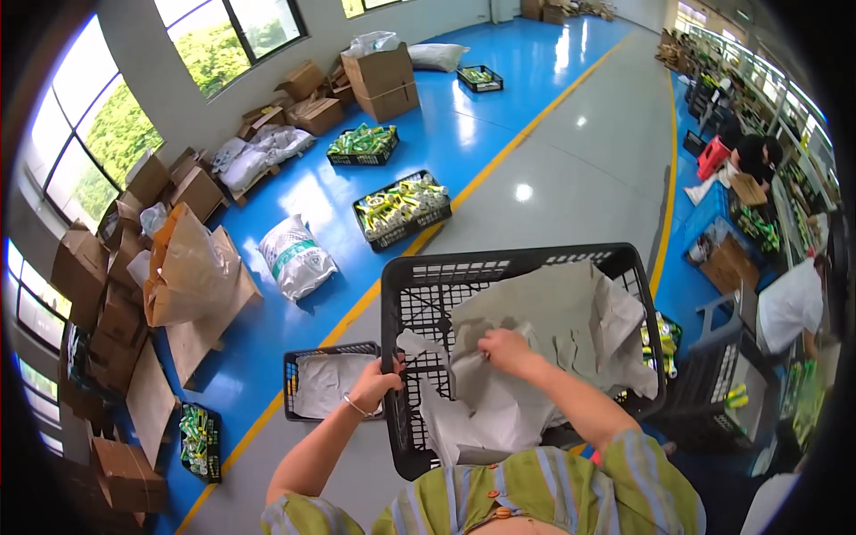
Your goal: Applying adhesive labels to the tops of plastic flashlights.
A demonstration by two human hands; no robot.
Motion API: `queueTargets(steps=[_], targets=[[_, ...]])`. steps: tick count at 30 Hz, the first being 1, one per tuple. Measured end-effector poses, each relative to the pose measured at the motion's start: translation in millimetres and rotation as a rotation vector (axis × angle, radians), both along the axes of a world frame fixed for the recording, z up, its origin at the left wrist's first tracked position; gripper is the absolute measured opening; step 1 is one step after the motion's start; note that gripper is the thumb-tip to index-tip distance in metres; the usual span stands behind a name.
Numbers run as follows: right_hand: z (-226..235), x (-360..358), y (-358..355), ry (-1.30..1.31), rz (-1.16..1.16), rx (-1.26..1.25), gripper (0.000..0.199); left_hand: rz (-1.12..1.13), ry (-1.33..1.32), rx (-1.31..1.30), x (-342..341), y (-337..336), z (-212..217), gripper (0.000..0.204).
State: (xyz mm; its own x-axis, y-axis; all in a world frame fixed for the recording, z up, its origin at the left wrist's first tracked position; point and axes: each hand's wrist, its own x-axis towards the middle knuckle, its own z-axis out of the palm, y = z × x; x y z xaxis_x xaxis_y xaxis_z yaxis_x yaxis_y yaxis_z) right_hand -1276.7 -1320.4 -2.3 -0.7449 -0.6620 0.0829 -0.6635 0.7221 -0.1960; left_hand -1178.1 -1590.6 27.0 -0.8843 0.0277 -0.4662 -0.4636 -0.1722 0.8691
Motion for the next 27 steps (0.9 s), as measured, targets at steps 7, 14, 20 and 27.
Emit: queueTargets(steps=[7,14,20,27], targets=[[16.7,-166.6,-52.2,0.401,-0.025,-0.461,0.009,-0.084,-0.003,-0.115,-121.4,5.6,-4.9,0.019],[23.7,-254.2,-49.8,0.181,0.021,-0.547,0.046,0.101,-0.025,0.016,-207.3,5.3,-5.7,0.020],[-10.8,-231.9,-66.3,-0.319,0.257,0.019,0.082,0.165,-0.022,0.104,-273.0,-25.2,-15.3,0.020],[-81.9,-350.5,-215.4,-0.287,0.414,-0.254,0.061,0.105,-0.100,0.070,-380.6,-103.3,-25.1,0.021]])
